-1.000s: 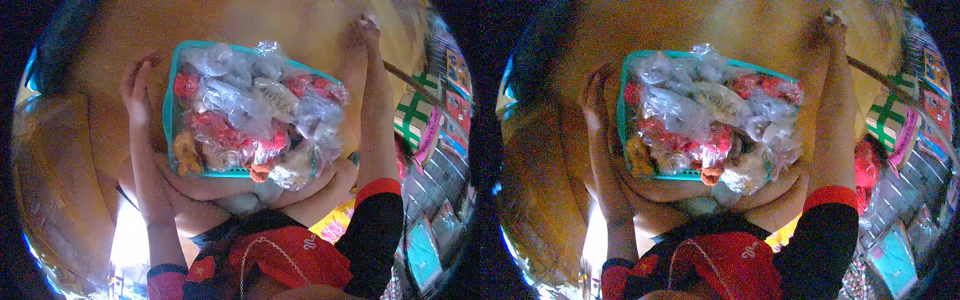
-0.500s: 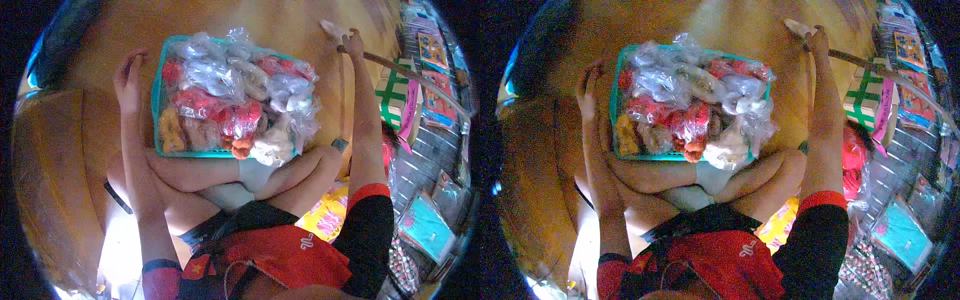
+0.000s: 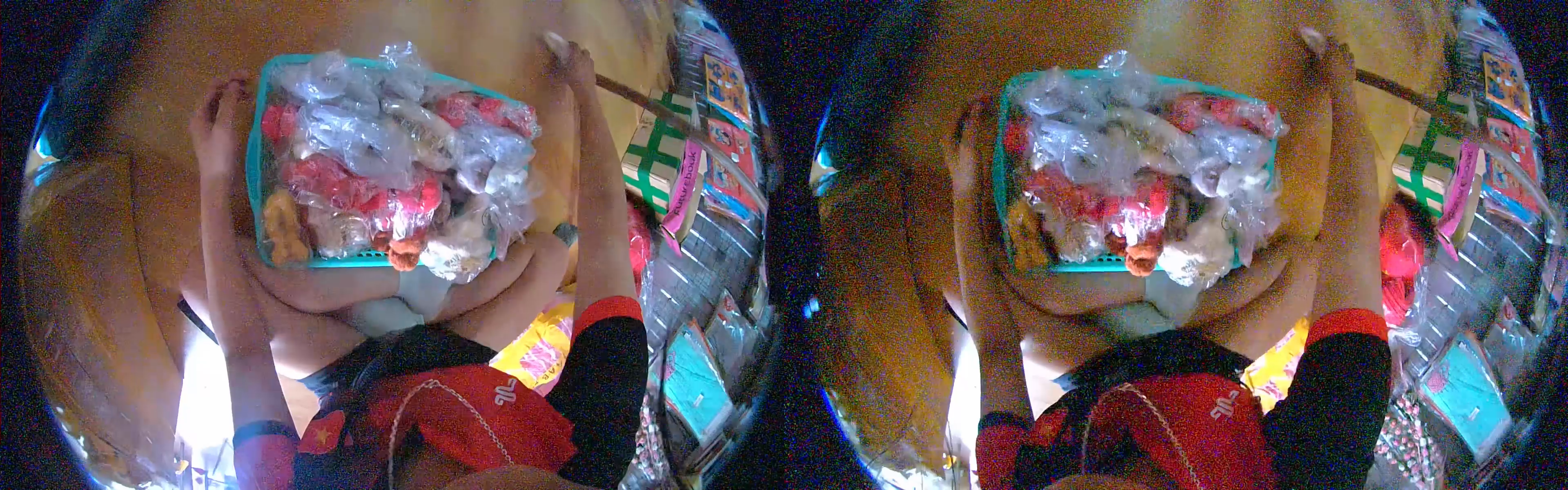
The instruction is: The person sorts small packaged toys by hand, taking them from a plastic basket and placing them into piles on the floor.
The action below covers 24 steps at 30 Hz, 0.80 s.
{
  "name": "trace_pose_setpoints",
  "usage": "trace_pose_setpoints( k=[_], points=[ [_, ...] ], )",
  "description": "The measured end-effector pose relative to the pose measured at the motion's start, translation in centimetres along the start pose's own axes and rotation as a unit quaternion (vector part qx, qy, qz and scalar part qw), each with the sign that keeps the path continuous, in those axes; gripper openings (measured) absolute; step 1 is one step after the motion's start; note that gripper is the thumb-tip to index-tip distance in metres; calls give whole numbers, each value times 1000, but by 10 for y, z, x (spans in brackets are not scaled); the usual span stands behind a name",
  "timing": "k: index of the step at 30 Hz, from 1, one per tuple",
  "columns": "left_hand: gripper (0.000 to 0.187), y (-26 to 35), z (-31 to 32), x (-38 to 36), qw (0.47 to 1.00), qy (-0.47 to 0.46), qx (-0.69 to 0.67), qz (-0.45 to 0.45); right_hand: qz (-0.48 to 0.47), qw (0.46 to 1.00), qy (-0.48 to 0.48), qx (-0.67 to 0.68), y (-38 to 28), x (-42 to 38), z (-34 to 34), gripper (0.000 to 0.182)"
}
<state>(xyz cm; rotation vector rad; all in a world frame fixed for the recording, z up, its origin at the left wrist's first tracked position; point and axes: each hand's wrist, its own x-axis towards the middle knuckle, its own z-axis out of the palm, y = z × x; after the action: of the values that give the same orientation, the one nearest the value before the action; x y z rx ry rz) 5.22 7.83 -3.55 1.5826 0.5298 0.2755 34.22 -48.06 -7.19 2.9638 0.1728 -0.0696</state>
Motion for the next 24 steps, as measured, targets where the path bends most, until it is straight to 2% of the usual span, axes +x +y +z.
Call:
trace_pose_setpoints(
  k=[2,4,6,8,11,13,14,15,17,18,20,22,24],
  points=[
    [22,-6,-2,4,999,-19,-32,21,3,998,2,62,-40,-28,-44,59],
    [22,-5,-3,5,999,-18,-10,44,24,993,46,107,-67,-56,-84,55],
    [22,5,-4,-1,998,-13,-10,67,17,979,79,188,-75,-89,-119,50],
    [21,22,2,-13,995,-4,-35,93,-22,948,105,300,-80,-126,-155,45],
    [19,32,1,-28,988,-15,-27,148,-65,885,50,458,-115,-204,-211,41],
    [18,39,-3,-34,968,-43,30,247,-5,904,28,428,-143,-256,-224,37],
    [17,43,-6,-40,953,-57,60,293,-41,887,46,458,-156,-279,-219,38],
    [16,54,-5,-51,946,-34,113,303,-79,867,63,488,-171,-298,-213,39],
    [18,64,-8,-67,887,-39,177,425,-69,849,9,523,-204,-332,-217,37],
    [19,68,-7,-74,850,-39,207,483,-63,875,-1,480,-210,-339,-212,38],
    [22,92,5,-115,822,-90,269,493,-46,920,-23,390,-218,-349,-198,40],
    [27,93,31,-143,781,-135,268,548,-9,952,-10,305,-229,-352,-198,42],
    [40,80,56,-171,780,-194,314,505,-5,964,9,267,-239,-351,-199,45]
  ],
)
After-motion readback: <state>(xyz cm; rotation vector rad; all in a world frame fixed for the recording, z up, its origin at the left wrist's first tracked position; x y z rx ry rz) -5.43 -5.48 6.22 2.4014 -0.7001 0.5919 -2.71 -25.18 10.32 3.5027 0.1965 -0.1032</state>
